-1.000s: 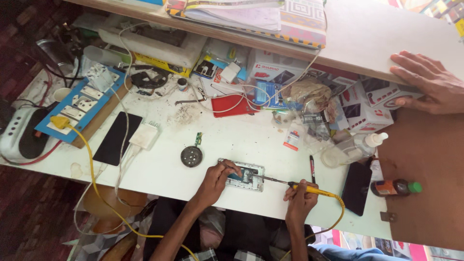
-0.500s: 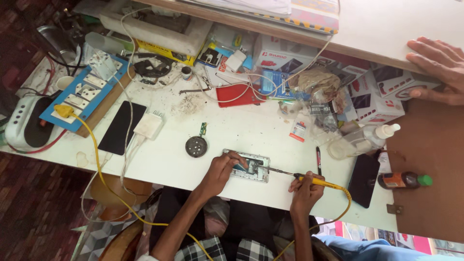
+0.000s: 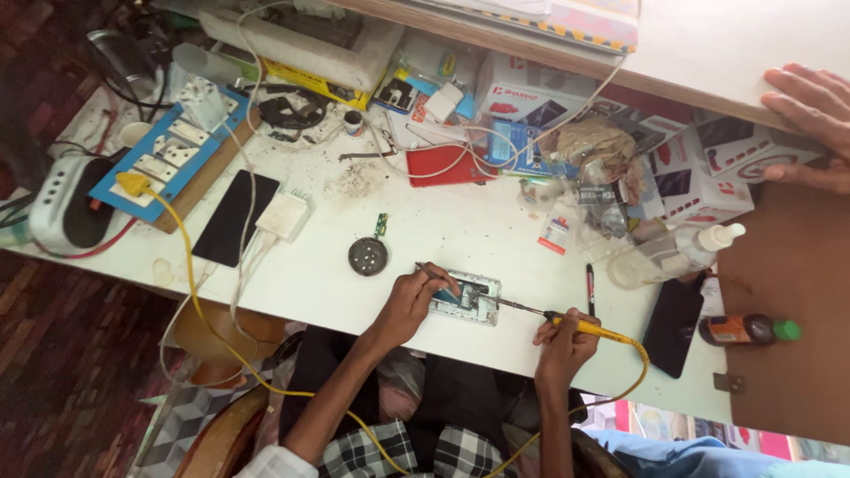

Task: The person uses a soldering iron and tweezers to work on a small electronic circuit board placed on a cluttered workbench. The person repeatedly applies the soldering iron to specific points on the board while holding components with tweezers.

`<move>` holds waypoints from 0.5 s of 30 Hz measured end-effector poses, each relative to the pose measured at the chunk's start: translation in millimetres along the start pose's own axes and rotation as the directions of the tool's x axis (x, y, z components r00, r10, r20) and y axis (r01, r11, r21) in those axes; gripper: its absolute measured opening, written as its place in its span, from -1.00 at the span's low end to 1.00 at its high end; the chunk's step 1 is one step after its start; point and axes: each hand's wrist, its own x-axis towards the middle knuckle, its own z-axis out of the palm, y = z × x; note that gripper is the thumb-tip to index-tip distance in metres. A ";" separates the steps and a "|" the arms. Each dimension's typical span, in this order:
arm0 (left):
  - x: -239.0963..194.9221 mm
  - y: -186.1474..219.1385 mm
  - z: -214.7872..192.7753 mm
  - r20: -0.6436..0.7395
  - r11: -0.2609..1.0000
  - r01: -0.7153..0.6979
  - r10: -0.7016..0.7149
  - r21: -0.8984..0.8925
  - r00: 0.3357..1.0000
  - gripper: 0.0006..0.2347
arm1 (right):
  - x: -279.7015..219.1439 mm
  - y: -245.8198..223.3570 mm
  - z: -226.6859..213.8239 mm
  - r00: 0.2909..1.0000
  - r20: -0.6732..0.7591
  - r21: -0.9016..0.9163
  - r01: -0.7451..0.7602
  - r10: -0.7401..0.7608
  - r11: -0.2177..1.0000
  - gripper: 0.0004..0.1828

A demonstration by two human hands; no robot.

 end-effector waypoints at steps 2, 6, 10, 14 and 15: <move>-1.6 1.0 -1.1 0.016 0.999 0.024 -0.025 0.040 1.000 -0.81 | -0.6 -1.2 -0.4 1.000 0.017 0.006 0.001 -0.001 1.000 -0.82; -0.9 0.6 -1.4 0.026 0.998 -0.053 0.054 -0.016 0.998 -0.79 | 0.2 -2.7 1.0 0.999 -0.010 0.032 -0.035 0.035 0.999 -0.83; -2.9 -0.1 0.2 0.012 0.999 -0.050 0.050 0.006 0.999 -0.79 | -1.3 -6.0 0.4 1.000 0.006 -0.022 -0.021 0.021 1.000 -0.83; -0.7 -0.1 0.4 0.025 1.000 -0.023 0.023 -0.001 0.999 -0.80 | 0.4 -6.5 1.7 0.999 -0.020 -0.039 -0.045 0.044 0.998 -0.82; 0.5 -0.4 0.3 0.031 1.000 -0.016 0.016 -0.012 0.999 -0.80 | 0.6 -6.0 1.8 0.998 -0.028 -0.048 -0.053 0.051 0.997 -0.81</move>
